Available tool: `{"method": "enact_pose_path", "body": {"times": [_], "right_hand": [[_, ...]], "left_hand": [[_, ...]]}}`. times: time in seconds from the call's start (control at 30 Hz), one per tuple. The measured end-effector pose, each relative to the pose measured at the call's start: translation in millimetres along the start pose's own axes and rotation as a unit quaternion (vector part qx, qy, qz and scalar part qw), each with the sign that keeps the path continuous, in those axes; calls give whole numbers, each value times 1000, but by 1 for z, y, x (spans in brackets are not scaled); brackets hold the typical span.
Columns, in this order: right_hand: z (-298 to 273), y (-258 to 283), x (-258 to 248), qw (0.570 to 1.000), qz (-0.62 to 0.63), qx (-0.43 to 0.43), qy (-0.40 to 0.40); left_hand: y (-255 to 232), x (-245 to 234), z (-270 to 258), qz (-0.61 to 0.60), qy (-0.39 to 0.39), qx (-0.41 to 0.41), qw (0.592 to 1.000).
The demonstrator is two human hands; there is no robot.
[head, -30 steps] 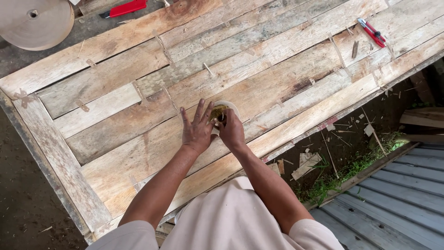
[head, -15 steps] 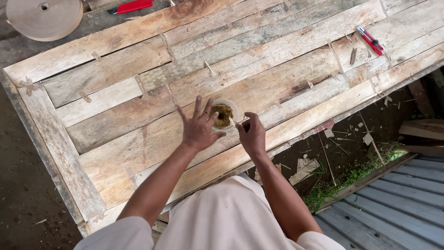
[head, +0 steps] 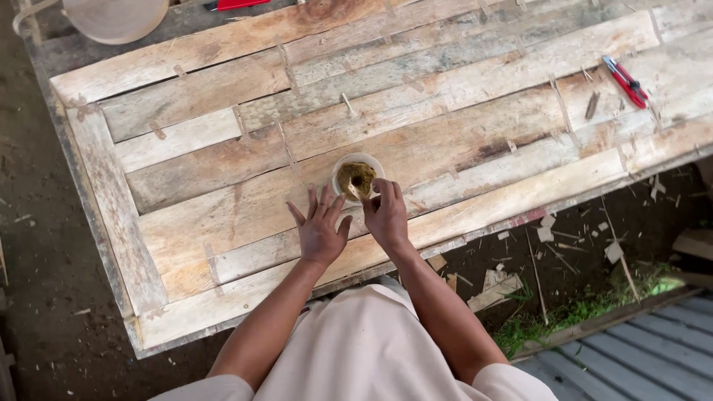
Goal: The person repeatedly scoops a brown paste from a small container and rubs it into gaps and joints on a wooden plank surface. The person uses a small stick to apply the paste and smooths it with fingers across multiple areas of the board.
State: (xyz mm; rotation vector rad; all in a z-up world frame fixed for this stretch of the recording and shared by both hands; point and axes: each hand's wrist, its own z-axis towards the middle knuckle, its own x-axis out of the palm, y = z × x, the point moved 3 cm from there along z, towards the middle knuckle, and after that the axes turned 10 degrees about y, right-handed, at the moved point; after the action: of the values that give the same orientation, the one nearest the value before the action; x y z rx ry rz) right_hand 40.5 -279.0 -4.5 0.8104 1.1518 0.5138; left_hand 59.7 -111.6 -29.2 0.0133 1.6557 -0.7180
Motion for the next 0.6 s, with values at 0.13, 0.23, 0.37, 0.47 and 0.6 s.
{"method": "enact_pose_path", "body": {"times": [0.13, 0.23, 0.37, 0.47, 0.6], "right_hand": [[1, 15, 13, 999, 19, -34, 19], [-14, 44, 34, 997, 5, -69, 43], [-20, 73, 87, 995, 23, -71, 73], [-39, 100, 134, 995, 37, 0, 97], [-39, 182, 185, 935, 148, 263, 189]], "left_hand": [[19, -2, 2, -179, -122, -124, 968], [30, -28, -15, -335, -76, -246, 906], [91, -54, -19, -405, -90, -290, 863], [147, -74, -41, -435, -58, -282, 853], [237, -108, -58, -455, -39, -232, 859]]}}
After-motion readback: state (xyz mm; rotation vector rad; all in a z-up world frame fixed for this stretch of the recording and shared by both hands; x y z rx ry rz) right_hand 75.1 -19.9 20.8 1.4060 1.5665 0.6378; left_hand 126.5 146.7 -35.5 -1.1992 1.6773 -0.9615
